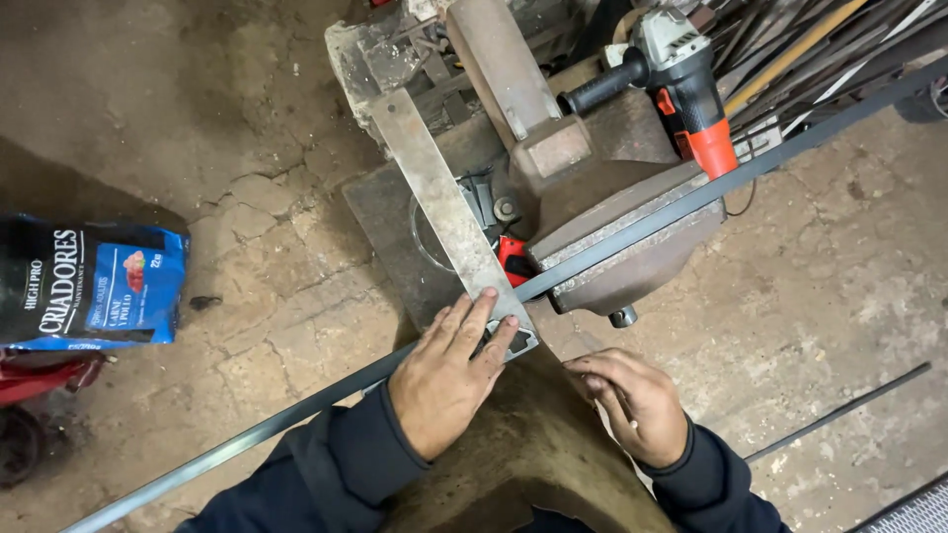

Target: Measuring and marking metal bars using a tape measure, a square, and a scribe tool.

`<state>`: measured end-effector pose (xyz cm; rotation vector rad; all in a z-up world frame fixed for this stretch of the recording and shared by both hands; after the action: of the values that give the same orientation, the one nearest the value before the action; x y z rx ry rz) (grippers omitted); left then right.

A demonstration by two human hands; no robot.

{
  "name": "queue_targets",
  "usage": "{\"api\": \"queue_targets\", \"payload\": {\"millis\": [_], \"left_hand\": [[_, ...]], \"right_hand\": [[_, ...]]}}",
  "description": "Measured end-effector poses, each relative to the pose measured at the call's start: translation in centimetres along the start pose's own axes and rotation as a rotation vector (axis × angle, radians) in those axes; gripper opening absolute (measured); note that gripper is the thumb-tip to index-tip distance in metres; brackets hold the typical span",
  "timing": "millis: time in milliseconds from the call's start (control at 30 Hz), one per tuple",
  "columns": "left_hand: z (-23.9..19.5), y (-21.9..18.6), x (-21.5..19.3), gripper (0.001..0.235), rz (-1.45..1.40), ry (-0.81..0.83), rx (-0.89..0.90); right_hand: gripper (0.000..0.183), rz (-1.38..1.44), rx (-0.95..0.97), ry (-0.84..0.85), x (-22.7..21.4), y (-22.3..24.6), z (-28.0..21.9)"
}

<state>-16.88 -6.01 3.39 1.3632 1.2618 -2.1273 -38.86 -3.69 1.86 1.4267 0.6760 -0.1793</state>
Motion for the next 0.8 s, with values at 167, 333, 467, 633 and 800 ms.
{"api": "queue_targets", "payload": {"millis": [167, 333, 467, 633, 800], "left_hand": [[0.3, -0.2, -0.3, 0.050, -0.019, 0.036, -0.026], [0.5, -0.2, -0.7, 0.047, -0.053, 0.013, -0.035], [0.3, -0.2, -0.1, 0.048, -0.022, 0.023, -0.044], [0.2, -0.2, 0.0, 0.049, -0.045, 0.023, -0.050], [0.2, -0.3, -0.1, 0.052, -0.046, 0.043, -0.054]], "right_hand": [[0.042, 0.181, -0.154, -0.077, 0.1, -1.5, -1.3], [0.067, 0.351, -0.393, -0.076, -0.6, 0.0, -0.8], [0.066, 0.380, -0.489, -0.047, -0.7, 1.5, 0.5], [0.062, 0.457, -0.567, -0.001, 0.4, 1.2, 1.0], [0.060, 0.593, -0.549, 0.026, 0.9, 2.6, 3.5]]}}
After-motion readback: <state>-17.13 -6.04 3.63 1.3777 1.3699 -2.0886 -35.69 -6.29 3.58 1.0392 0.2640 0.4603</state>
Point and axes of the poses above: each hand's wrist, its own z-axis towards the middle knuckle, its own x-axis out of the palm, y = z × x, the point moved 6 cm from there along z, towards the middle knuckle, and after that the axes turned 2 degrees about -z, right-handed, at the moved point
